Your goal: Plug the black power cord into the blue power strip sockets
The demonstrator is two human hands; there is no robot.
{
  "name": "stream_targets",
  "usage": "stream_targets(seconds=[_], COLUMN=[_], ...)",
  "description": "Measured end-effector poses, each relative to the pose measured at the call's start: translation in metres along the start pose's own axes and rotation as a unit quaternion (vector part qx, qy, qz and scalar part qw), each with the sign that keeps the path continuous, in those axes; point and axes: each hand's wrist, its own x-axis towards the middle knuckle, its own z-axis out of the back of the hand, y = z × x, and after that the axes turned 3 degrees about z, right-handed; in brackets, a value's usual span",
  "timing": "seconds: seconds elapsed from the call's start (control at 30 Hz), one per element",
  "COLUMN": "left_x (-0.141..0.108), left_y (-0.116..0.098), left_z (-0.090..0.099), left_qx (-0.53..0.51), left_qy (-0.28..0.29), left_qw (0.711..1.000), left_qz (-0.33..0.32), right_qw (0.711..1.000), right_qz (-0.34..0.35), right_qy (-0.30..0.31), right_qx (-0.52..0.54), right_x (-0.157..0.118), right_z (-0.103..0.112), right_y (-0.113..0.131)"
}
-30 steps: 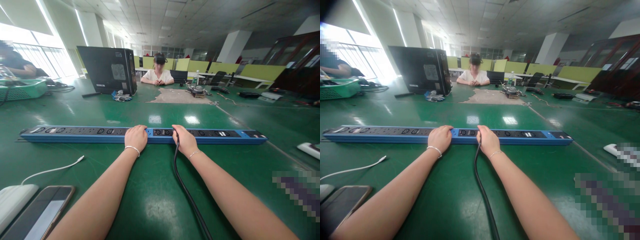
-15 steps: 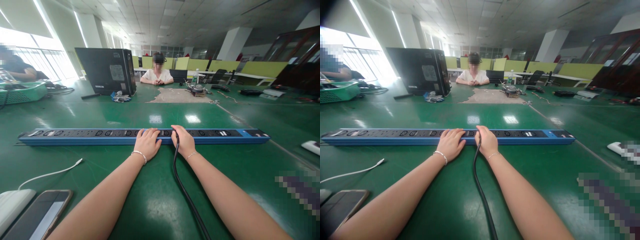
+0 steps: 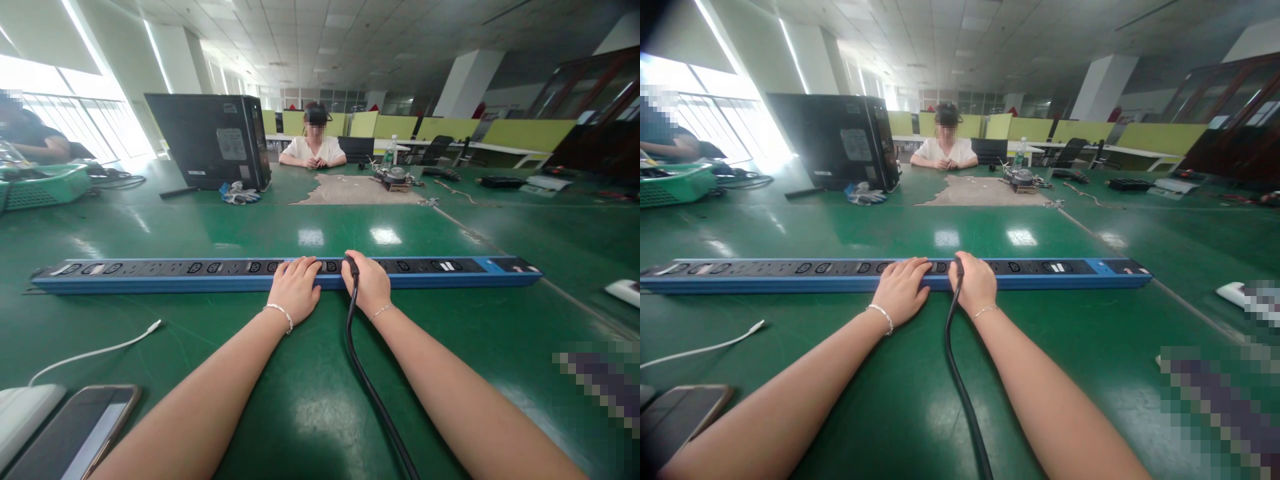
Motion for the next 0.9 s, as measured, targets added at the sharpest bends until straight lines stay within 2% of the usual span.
stream_targets(seconds=[0.33,0.53,0.9], left_x=[0.0006,0.0007,0.0007], left_y=[-0.0009,-0.0004,-0.0005], left_z=[-0.0008,-0.0018,0.0], left_qx=[-0.004,-0.005,-0.007], left_qy=[-0.002,-0.002,0.001], left_qw=[1.0,1.0,1.0], left_qz=[0.006,0.007,0.005], right_qw=[0.998,0.994,0.996], right_qz=[-0.063,-0.088,-0.038], right_qy=[0.003,0.054,0.036], right_qx=[-0.027,-0.037,-0.075], right_x=[0.0026,0.007,-0.0007], right_z=[-0.0022,0.0042,-0.0001], right_y=[0.0065,0.0073,0.0031])
